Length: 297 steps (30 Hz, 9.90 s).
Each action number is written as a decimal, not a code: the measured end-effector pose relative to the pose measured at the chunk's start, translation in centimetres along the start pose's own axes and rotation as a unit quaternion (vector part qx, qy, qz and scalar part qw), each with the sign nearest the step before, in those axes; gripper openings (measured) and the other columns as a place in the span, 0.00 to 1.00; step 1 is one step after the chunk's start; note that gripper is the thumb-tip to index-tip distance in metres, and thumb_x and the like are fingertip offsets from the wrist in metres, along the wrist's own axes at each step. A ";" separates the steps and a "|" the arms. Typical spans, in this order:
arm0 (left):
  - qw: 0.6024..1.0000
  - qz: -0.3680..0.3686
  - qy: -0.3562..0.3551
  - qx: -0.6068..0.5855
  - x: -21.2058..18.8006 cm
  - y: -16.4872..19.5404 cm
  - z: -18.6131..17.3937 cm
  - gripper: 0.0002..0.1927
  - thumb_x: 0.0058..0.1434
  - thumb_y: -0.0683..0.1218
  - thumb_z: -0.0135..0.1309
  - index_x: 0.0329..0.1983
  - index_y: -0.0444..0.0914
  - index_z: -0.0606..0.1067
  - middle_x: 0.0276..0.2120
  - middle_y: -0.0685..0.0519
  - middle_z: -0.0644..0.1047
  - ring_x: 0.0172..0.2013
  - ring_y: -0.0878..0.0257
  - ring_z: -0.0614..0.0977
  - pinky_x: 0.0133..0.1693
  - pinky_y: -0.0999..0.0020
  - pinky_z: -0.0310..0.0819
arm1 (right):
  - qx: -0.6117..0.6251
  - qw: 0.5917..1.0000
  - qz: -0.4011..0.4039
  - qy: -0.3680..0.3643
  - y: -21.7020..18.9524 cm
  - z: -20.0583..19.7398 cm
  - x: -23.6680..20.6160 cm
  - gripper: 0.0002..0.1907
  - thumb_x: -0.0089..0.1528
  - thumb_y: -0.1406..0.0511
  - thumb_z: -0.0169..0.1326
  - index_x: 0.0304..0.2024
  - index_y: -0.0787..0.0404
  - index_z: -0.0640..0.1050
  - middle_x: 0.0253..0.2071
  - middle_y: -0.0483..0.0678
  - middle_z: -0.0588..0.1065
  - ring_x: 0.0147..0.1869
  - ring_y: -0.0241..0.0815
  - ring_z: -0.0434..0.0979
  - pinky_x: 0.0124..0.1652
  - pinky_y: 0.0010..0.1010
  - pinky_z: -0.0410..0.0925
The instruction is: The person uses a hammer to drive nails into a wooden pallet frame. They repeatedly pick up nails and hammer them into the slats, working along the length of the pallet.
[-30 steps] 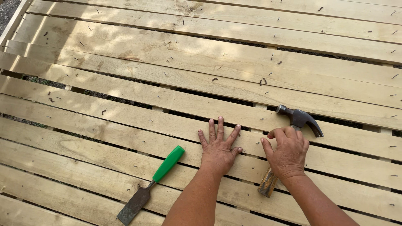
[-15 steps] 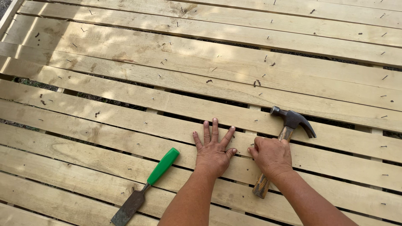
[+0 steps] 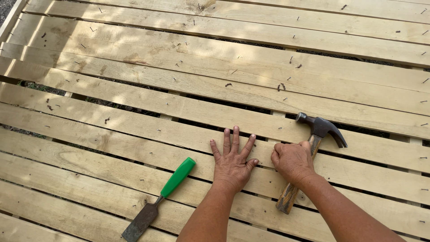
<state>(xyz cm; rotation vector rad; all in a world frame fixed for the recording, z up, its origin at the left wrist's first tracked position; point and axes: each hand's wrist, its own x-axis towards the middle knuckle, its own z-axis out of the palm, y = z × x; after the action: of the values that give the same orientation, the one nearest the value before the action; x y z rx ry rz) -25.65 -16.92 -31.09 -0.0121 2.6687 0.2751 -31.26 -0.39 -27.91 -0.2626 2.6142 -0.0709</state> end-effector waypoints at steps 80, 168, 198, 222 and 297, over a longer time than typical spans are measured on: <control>0.990 -0.037 -0.132 0.027 -1.1 1.7 -5.3 0.35 0.70 0.67 0.22 0.77 0.65 0.30 0.77 0.56 0.22 0.74 0.54 0.21 0.69 0.33 0.14 | 0.469 0.847 0.236 0.085 0.8 5.7 -12.9 0.18 0.65 0.53 0.56 0.44 0.60 0.72 0.24 0.51 0.72 0.27 0.43 0.74 0.30 0.40 0.72; 0.995 0.023 0.087 0.045 8.4 0.0 -2.8 0.39 0.69 0.64 0.42 0.78 0.46 0.48 0.77 0.50 0.47 0.76 0.55 0.43 0.72 0.49 0.31 | 0.685 0.692 0.228 -0.011 6.9 3.3 -4.7 0.09 0.60 0.65 0.60 0.34 0.58 0.71 0.19 0.45 0.69 0.15 0.37 0.67 0.17 0.34 0.66; 0.997 -0.003 -0.070 0.044 7.8 1.2 -9.2 0.51 0.51 0.74 0.60 0.74 0.56 0.57 0.72 0.48 0.58 0.75 0.50 0.48 0.74 0.50 0.29 | 0.682 0.701 0.209 -0.010 6.7 3.5 -5.3 0.10 0.58 0.67 0.61 0.32 0.59 0.71 0.17 0.46 0.69 0.14 0.37 0.67 0.15 0.34 0.66; 0.998 0.006 -0.051 0.030 7.3 1.3 -8.9 0.47 0.54 0.74 0.54 0.75 0.58 0.57 0.73 0.49 0.53 0.75 0.50 0.44 0.73 0.45 0.24 | 0.633 0.710 0.282 -0.125 5.6 3.3 -7.4 0.10 0.62 0.63 0.58 0.36 0.61 0.71 0.18 0.49 0.70 0.15 0.42 0.69 0.19 0.38 0.68; 0.995 -0.026 -0.100 0.018 6.3 1.2 -8.0 0.41 0.67 0.72 0.30 0.78 0.64 0.30 0.77 0.51 0.21 0.74 0.48 0.19 0.66 0.29 0.12 | 0.679 0.658 0.308 -0.106 5.9 1.5 -4.0 0.13 0.62 0.61 0.56 0.44 0.60 0.70 0.25 0.52 0.74 0.21 0.43 0.75 0.21 0.37 0.70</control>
<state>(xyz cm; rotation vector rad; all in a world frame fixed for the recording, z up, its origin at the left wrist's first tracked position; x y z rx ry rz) -34.91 -17.12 -26.62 -0.0394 2.4706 0.1997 -28.17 6.21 -27.84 1.0444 1.6067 -1.5124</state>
